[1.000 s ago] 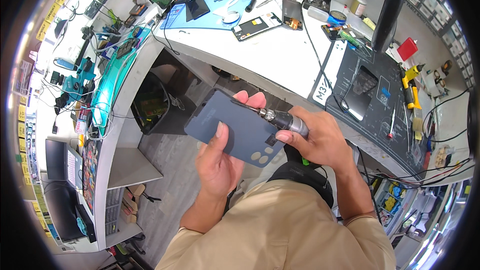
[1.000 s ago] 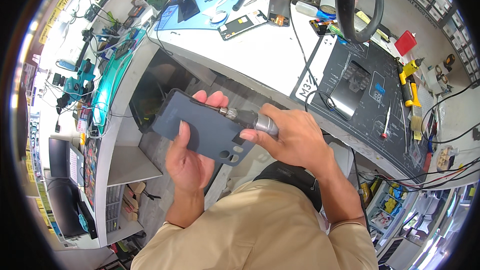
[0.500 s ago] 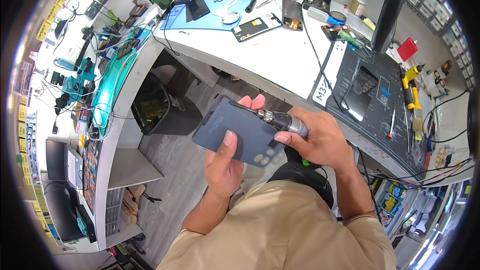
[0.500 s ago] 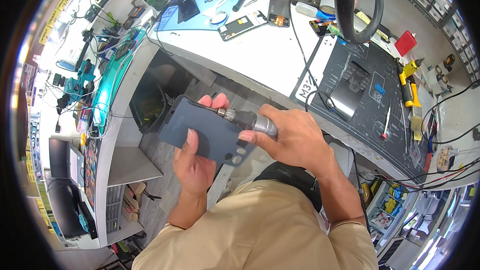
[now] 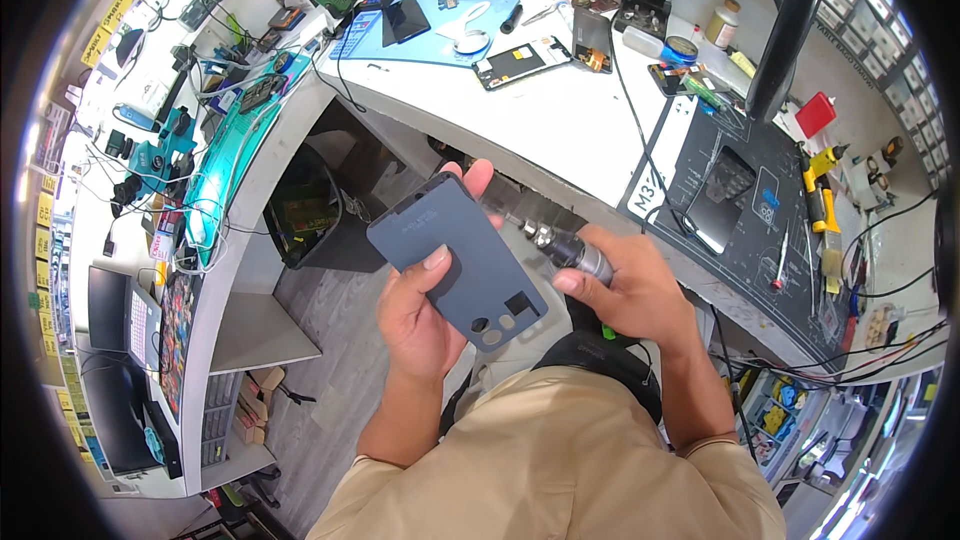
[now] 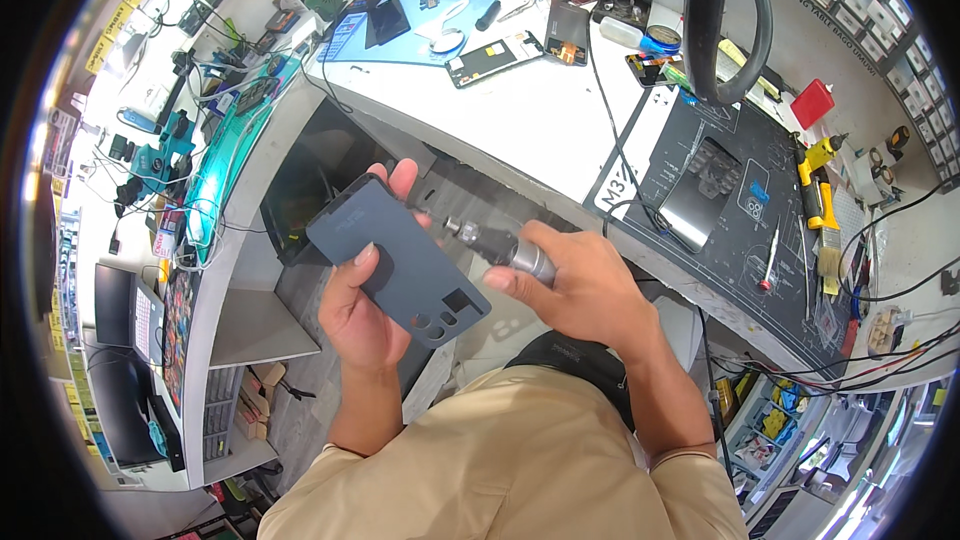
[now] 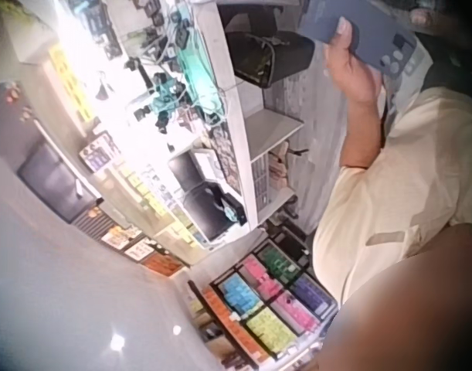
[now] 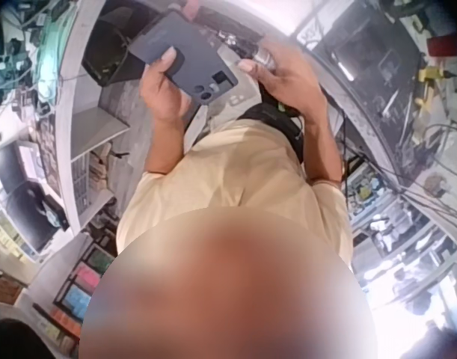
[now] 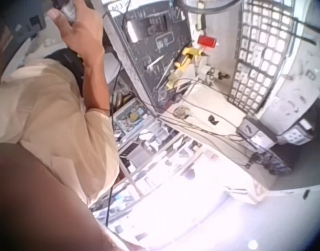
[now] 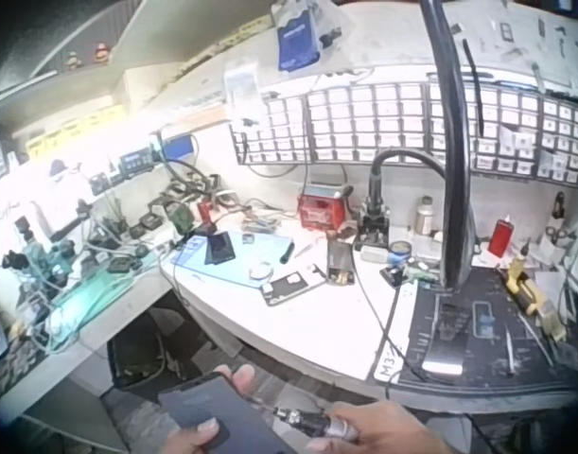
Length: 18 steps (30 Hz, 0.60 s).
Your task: The person uses a rotary tool to scrape residue from a phone case, then sets it aside. They retrieve a tube of adhesive and apply it along the inner frame of a disassembled smartphone. The adhesive is applied in a continuous line around the perimeter of the phone's internal chassis.
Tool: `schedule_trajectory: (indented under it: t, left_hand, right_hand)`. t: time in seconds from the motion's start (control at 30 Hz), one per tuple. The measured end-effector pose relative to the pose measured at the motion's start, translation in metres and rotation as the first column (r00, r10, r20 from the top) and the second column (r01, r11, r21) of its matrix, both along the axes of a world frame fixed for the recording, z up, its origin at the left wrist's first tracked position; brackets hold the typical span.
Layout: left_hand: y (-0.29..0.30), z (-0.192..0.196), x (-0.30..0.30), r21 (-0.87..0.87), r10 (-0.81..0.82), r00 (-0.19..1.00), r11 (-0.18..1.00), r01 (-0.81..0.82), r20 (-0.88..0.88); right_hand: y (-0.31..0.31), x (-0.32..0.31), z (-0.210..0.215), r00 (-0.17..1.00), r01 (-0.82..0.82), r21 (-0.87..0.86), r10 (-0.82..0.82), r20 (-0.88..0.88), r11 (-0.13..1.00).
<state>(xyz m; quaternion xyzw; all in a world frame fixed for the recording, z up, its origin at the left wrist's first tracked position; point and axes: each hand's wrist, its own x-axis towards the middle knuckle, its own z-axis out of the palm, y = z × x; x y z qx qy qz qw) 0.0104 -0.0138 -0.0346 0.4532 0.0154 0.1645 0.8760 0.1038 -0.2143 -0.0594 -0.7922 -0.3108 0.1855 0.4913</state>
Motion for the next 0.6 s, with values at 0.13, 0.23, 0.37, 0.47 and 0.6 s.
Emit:
schedule_trajectory:
  t: [0.13, 0.23, 0.37, 0.47, 0.6]
  left_hand:
    - [-0.004, 0.003, 0.0, -0.077, -0.067, 0.998, 0.995, 0.068, 0.009]
    - [-0.011, 0.001, 0.001, -0.1, -0.06, 0.998, 0.993, 0.06, 0.008]
    - [-0.013, -0.003, 0.002, -0.108, -0.052, 0.999, 0.993, 0.052, 0.009]
    - [-0.011, -0.006, 0.001, -0.054, -0.065, 0.998, 0.996, 0.066, 0.016]
    - [-0.012, -0.007, -0.002, -0.066, -0.07, 0.997, 0.995, 0.071, 0.013]
  right_hand:
    - [0.002, -0.003, -0.003, 0.996, -0.015, -0.004, 0.016, 0.091, 1.0]
    - [0.005, -0.002, -0.004, 0.997, 0.017, 0.023, -0.019, 0.077, 1.0]
    - [0.005, 0.0, -0.005, 0.999, 0.03, -0.002, -0.03, 0.04, 1.0]
    - [0.006, 0.001, -0.006, 0.998, 0.032, 0.005, -0.032, 0.063, 0.999]
    - [0.005, 0.003, -0.008, 0.998, 0.025, -0.028, -0.024, 0.049, 0.999]
